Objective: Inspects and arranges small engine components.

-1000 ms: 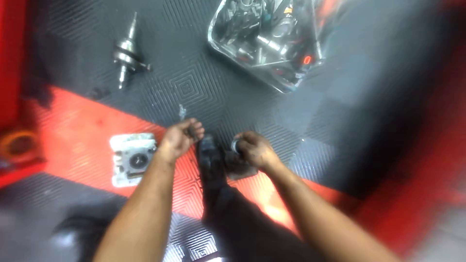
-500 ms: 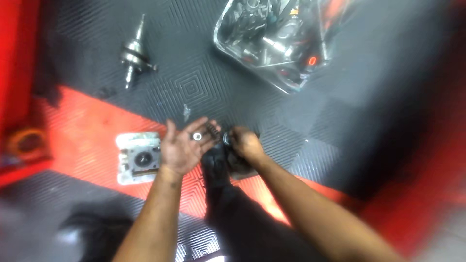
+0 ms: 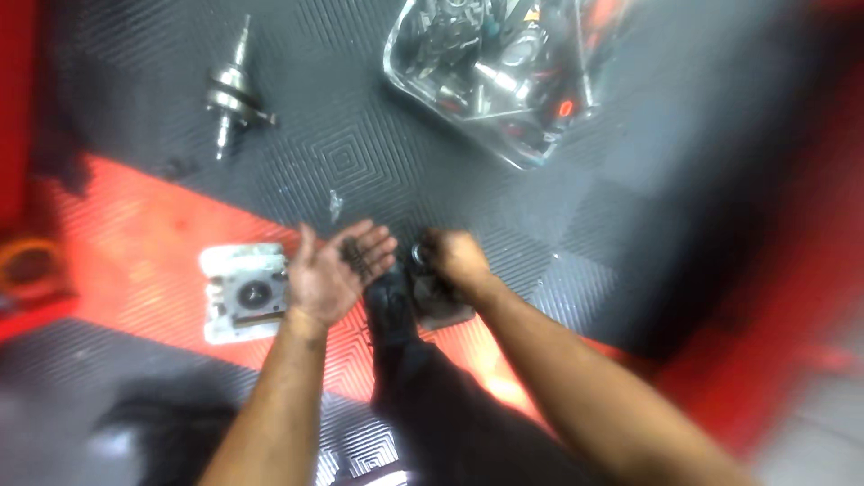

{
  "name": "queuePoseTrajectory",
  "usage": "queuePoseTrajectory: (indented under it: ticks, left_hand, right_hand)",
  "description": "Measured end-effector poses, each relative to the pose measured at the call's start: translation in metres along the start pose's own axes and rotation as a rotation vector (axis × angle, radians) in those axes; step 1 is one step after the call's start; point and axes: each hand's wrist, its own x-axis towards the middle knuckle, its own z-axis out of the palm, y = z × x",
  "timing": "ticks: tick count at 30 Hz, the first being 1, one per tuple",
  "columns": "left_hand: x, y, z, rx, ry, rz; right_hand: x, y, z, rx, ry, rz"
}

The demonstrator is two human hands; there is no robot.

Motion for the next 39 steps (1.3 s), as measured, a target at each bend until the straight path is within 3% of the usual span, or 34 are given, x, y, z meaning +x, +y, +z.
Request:
queuePoseTrajectory:
  ticks: [8,13,17,21,24,28,31,35,39]
  left_hand:
    - [0.002,-0.013,0.001,0.007,-0.001,-0.013]
    - [0.007,-0.021,0.01,0.058,0.028,-0.013]
    - [0.013,-0.03,0.017,0.033,-0.041,-0.001]
    - [0.013,-0.034,0.021,0.023,-0.098,0.034]
    - [0.011,-0.03,0.027,-0.006,-0.122,0.048]
    - [0.01,-0.028,0.03,-0.06,-0.186,0.03]
    - [0.007,-0.025,0.031,-0.08,-0.25,0.024]
    - [0.004,-0.023,0.031,-0.147,-0.316,0.01]
    - [0.005,-0.021,0.037,-0.134,-0.327,0.01]
  right_hand:
    - [-0.011,-0.017,-0.015,-0.183,-0.01,0.042]
    - [-0.068,-0.068,-0.065,0.123,0.237,-0.268]
    - [-0.093,-0.104,-0.071,0.207,0.295,-0.557]
    - [-0.087,-0.104,-0.072,0.233,0.364,-0.602]
    - [-0.086,-0.101,-0.084,0.252,0.458,-0.508]
    - [-0.077,-0.093,-0.091,0.097,0.287,-0.409]
    - [-0.074,-0.086,-0.103,0.162,0.262,-0.426]
    - [-0.075,-0.074,-0.122,0.553,0.123,-0.296]
    - [-0.077,-0.065,-0.122,1.06,-0.02,-0.402]
